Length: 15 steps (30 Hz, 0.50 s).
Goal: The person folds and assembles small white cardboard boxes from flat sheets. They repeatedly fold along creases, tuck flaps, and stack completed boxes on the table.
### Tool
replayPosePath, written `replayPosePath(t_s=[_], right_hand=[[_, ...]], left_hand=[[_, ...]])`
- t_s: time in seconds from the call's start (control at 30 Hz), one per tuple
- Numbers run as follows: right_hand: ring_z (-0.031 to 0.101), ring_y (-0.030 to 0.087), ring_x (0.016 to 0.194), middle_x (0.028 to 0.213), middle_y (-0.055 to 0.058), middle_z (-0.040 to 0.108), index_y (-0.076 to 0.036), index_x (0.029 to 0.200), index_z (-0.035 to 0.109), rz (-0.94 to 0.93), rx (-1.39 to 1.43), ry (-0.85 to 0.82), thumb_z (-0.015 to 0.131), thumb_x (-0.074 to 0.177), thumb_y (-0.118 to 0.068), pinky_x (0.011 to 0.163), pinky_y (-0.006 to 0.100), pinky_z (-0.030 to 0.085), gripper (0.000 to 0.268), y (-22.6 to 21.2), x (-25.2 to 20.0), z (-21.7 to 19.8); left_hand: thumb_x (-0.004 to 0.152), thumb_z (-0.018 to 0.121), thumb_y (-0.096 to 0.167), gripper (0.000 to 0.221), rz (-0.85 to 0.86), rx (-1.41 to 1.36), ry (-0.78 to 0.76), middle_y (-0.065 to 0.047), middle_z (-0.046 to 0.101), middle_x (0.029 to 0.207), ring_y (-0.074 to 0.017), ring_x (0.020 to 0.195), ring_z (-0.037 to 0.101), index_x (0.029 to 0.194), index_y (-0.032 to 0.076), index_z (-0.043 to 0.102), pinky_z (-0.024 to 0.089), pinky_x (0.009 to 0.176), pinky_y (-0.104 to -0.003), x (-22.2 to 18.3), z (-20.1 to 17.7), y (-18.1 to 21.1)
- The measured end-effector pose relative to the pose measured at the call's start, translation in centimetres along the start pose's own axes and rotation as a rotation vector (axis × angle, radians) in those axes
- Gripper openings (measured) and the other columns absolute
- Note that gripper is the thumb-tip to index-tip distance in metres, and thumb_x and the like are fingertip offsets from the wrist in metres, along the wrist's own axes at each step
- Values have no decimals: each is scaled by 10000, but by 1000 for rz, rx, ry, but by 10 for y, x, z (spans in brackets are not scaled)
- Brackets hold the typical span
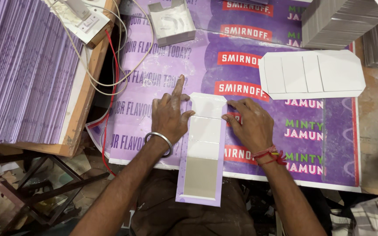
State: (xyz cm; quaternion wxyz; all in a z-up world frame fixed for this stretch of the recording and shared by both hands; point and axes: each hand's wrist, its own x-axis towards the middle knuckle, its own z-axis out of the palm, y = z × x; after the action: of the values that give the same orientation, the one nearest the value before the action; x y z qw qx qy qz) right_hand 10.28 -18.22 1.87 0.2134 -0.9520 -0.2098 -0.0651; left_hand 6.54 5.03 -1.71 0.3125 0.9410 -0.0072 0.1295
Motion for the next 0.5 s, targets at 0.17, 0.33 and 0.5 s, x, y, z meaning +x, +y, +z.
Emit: replayPosePath(t_s=[0.17,0.33,0.5], right_hand=[[711,224,877,1004,11,727,-139,1092,749,52,0,-116,840,781,-343,663,381,545,383,-4,11,-9],[732,190,928,982,-9,760,-142,1005,733,122,22,-267,896,690,-293,702,378,546,385,-2,36,-13],[721,207,924,959,-1,761,-146,967,736,151,-90,-378,931,656,-292,723,392,535,394,1,53,-5]], left_hand=[[754,868,206,1048,-2,96,-86,14,724,1020,-208,871,617,1602,166,253,395,779,-438,11,-10,10],[760,880,192,943,-29,182,-213,-58,703,925,-276,886,652,1556,222,374,448,735,-493,28,-20,17],[706,876,104,822,-7,219,-295,-70,687,996,-311,945,662,1417,204,475,483,720,-519,44,-17,23]])
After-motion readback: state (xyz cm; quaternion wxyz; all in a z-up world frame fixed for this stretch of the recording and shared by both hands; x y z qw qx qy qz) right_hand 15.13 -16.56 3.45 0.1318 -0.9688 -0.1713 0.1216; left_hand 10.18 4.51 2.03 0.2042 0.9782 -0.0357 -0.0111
